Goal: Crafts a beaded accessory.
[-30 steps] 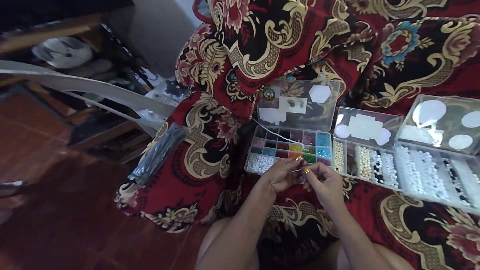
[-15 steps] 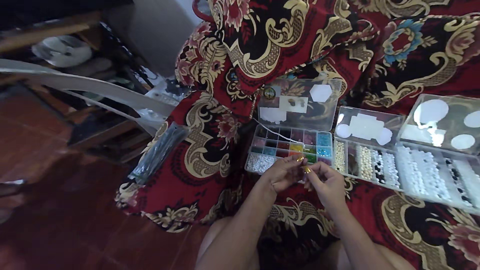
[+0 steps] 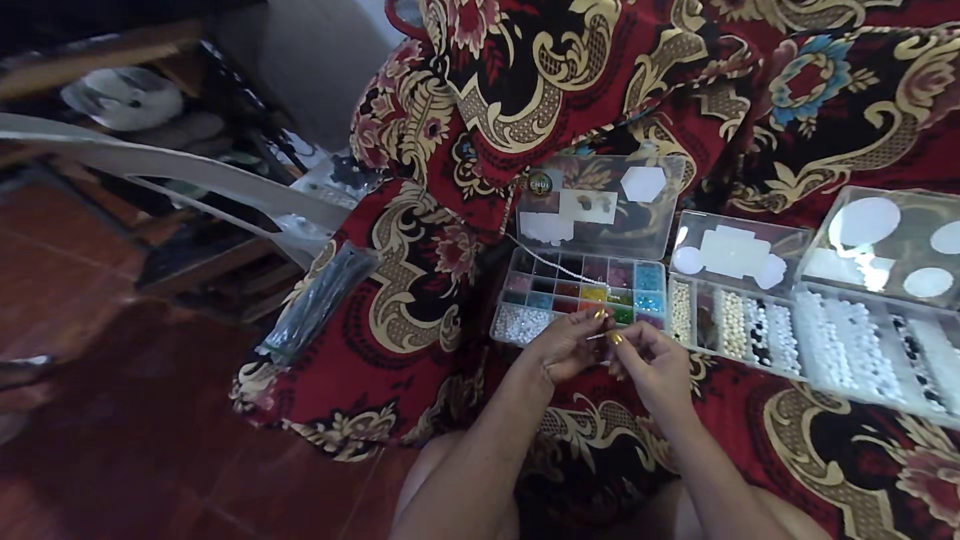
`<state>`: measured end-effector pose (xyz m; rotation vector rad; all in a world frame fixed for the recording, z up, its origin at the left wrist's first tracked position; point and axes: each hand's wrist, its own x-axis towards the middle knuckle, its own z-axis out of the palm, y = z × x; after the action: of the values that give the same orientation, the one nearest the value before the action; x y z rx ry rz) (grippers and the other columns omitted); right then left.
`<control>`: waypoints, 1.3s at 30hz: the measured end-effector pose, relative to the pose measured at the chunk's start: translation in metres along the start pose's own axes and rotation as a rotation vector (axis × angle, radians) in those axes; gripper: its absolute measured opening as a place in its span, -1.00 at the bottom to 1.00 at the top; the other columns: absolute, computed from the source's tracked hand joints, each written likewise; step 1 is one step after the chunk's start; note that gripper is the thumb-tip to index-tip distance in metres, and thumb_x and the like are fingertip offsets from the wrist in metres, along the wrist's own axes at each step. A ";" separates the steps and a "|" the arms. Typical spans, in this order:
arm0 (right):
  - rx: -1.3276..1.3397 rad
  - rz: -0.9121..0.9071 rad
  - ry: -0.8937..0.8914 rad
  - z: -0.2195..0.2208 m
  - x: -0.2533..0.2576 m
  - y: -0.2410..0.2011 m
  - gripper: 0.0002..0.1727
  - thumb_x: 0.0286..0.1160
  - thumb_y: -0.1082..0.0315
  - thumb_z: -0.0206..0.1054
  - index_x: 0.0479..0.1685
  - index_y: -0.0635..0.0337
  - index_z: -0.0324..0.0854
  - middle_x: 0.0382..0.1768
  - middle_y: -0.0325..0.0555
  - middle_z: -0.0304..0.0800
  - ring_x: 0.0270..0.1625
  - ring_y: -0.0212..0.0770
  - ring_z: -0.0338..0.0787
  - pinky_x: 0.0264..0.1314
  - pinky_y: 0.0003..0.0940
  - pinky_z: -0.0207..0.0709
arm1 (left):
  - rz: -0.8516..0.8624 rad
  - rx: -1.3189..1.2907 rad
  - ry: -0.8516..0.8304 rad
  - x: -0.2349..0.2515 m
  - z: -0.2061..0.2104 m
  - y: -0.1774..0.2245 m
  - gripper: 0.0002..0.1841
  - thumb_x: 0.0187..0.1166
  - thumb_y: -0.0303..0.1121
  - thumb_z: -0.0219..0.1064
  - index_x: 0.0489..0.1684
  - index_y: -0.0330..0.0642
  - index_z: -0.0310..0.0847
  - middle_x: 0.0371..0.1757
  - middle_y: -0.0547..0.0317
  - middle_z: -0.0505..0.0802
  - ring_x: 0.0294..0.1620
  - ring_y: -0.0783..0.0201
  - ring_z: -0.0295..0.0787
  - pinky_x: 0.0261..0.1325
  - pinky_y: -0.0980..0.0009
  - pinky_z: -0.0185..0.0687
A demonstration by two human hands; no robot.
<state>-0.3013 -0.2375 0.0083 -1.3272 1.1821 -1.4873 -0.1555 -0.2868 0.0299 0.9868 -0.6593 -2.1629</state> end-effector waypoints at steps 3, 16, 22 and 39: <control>-0.006 0.013 0.001 0.000 0.000 -0.001 -0.90 0.42 0.43 0.32 -0.34 0.20 0.74 -0.60 -0.40 0.77 -0.63 -0.56 0.72 -0.56 -0.63 0.66 | 0.025 0.054 0.014 -0.001 0.003 0.002 -0.81 0.86 -0.45 -0.05 0.11 -0.16 0.50 -0.21 0.29 0.81 -0.28 0.39 0.80 -0.12 0.43 0.77; -0.010 0.008 0.000 0.000 0.000 0.001 -0.89 0.44 0.42 0.32 -0.33 0.21 0.74 -0.59 -0.37 0.79 -0.64 -0.53 0.72 -0.58 -0.61 0.66 | 0.041 0.072 0.067 0.000 0.004 0.002 -0.81 0.80 -0.51 0.06 0.11 -0.20 0.61 -0.22 0.26 0.86 -0.29 0.38 0.83 -0.10 0.43 0.78; -0.007 0.024 -0.001 0.000 0.000 -0.001 -0.90 0.44 0.43 0.31 -0.33 0.21 0.73 -0.60 -0.39 0.79 -0.63 -0.55 0.72 -0.57 -0.64 0.65 | 0.021 0.053 0.078 0.000 0.005 0.001 -0.83 0.83 -0.49 0.02 0.08 -0.19 0.54 -0.25 0.27 0.83 -0.30 0.39 0.82 -0.08 0.43 0.77; 0.149 0.146 -0.029 -0.001 0.001 -0.002 -0.89 0.46 0.48 0.29 -0.37 0.20 0.72 -0.60 -0.32 0.79 -0.65 -0.47 0.73 -0.59 -0.59 0.66 | 0.047 0.157 0.086 0.000 0.005 0.006 -0.85 0.82 -0.49 0.05 -0.06 -0.17 0.55 -0.22 0.27 0.86 -0.29 0.40 0.83 -0.10 0.43 0.78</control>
<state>-0.3022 -0.2377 0.0105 -1.1354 1.1027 -1.4173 -0.1573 -0.2896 0.0364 1.1280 -0.8128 -2.0405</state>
